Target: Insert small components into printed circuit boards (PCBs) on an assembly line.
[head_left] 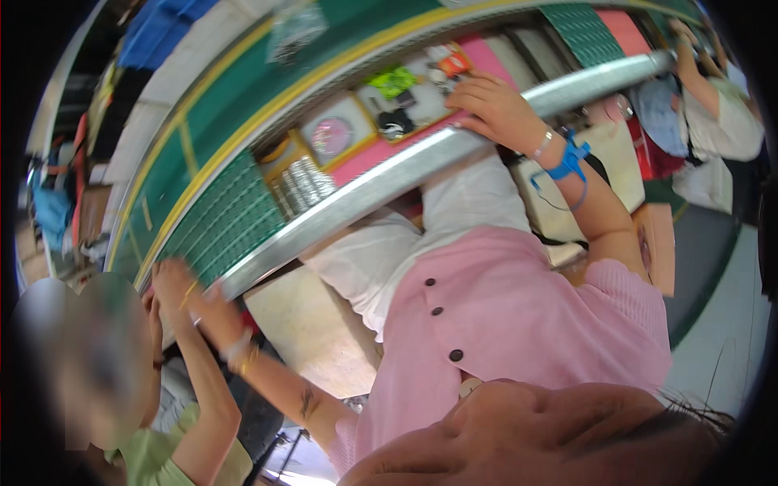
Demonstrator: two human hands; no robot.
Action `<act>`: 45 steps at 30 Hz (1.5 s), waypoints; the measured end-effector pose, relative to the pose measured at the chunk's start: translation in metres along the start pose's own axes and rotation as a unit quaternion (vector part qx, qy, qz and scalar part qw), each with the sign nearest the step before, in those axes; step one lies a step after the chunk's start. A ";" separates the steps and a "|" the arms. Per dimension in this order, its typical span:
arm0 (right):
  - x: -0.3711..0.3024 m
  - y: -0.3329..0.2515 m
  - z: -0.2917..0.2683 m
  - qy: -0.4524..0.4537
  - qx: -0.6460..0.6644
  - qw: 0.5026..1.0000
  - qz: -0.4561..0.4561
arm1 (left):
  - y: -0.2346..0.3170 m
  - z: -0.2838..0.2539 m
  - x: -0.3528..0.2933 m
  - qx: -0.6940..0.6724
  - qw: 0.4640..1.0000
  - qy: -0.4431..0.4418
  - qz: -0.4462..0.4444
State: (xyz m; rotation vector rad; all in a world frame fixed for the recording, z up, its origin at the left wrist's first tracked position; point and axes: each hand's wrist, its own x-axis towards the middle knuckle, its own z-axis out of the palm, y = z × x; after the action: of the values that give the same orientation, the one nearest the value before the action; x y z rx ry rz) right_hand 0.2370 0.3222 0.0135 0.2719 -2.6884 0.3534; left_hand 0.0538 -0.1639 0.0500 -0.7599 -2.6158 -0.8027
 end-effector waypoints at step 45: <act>0.086 0.004 0.024 0.017 0.116 0.991 0.064 | 0.101 0.154 0.158 -0.329 0.933 -0.139 -0.047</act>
State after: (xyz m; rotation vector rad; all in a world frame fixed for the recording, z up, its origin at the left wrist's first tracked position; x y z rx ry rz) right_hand 0.1498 0.3070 0.0278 0.1578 -2.6384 0.7050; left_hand -0.0373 0.0601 0.0371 -0.9735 -2.6322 -1.7641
